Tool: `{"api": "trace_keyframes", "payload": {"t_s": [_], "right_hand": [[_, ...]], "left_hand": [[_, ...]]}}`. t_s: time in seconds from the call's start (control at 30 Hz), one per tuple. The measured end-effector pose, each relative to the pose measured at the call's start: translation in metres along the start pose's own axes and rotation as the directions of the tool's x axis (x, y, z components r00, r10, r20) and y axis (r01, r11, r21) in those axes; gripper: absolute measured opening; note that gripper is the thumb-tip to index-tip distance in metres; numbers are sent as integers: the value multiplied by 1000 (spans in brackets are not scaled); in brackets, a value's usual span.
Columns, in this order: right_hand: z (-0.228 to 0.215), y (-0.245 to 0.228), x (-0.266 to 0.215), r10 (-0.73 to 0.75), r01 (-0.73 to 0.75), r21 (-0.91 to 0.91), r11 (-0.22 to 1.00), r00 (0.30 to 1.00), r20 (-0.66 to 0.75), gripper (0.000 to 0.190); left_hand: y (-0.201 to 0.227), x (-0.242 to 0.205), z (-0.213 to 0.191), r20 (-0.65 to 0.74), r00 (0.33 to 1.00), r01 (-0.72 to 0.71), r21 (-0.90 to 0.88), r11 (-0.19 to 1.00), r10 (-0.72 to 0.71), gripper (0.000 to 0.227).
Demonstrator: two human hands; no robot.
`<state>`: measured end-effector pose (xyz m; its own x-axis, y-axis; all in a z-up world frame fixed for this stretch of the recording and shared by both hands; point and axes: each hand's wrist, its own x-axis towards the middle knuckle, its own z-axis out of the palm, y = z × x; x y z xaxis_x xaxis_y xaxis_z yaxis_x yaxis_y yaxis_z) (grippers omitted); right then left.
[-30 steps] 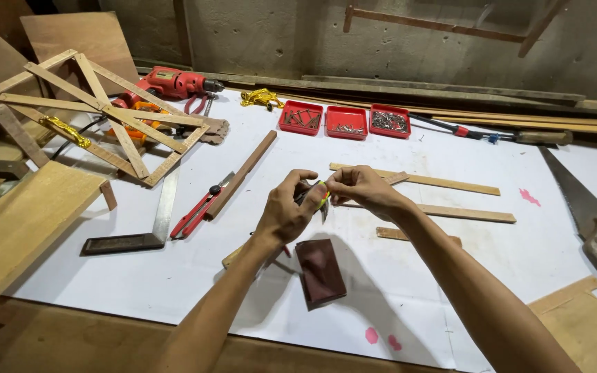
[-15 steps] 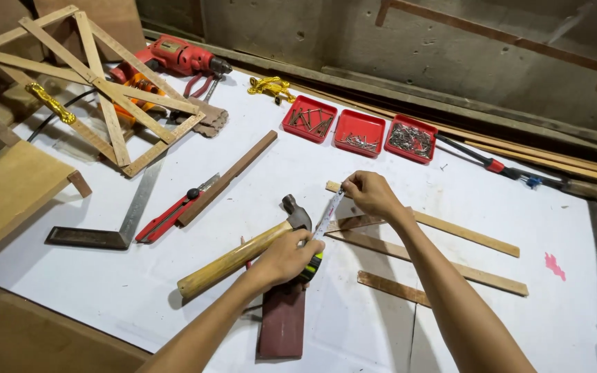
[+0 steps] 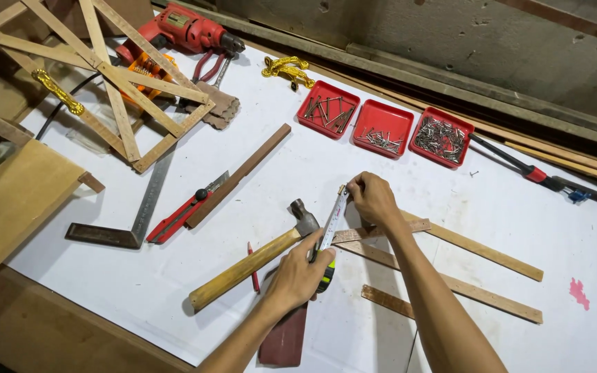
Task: Assembling and securing pieces of a miniature wooden frame using a hammer, nails, and measuring tape.
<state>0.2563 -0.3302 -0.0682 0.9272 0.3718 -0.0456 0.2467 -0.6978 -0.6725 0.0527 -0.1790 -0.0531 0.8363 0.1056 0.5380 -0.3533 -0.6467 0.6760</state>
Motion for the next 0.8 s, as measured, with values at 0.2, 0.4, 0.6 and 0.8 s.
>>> {"api": "trace_keyframes", "payload": {"t_s": [0.2, 0.4, 0.6, 0.8], "right_hand": [[3, -6, 4, 23, -24, -46, 999, 999, -32, 21], [7, 1, 4, -5, 5, -82, 997, 1000, -3, 20], [-3, -2, 7, 36, -34, -27, 999, 996, 86, 20], [-9, -6, 10, 98, -97, -14, 995, 984, 150, 23]], "left_hand": [[53, 63, -46, 620, 220, 956, 17, 292, -753, 65], [54, 34, -40, 590, 333, 902, 26, 430, -735, 67], [48, 24, -27, 514, 409, 776, 239, 584, -754, 65], [80, 51, -44, 554, 314, 759, 341, 554, -771, 71]]}}
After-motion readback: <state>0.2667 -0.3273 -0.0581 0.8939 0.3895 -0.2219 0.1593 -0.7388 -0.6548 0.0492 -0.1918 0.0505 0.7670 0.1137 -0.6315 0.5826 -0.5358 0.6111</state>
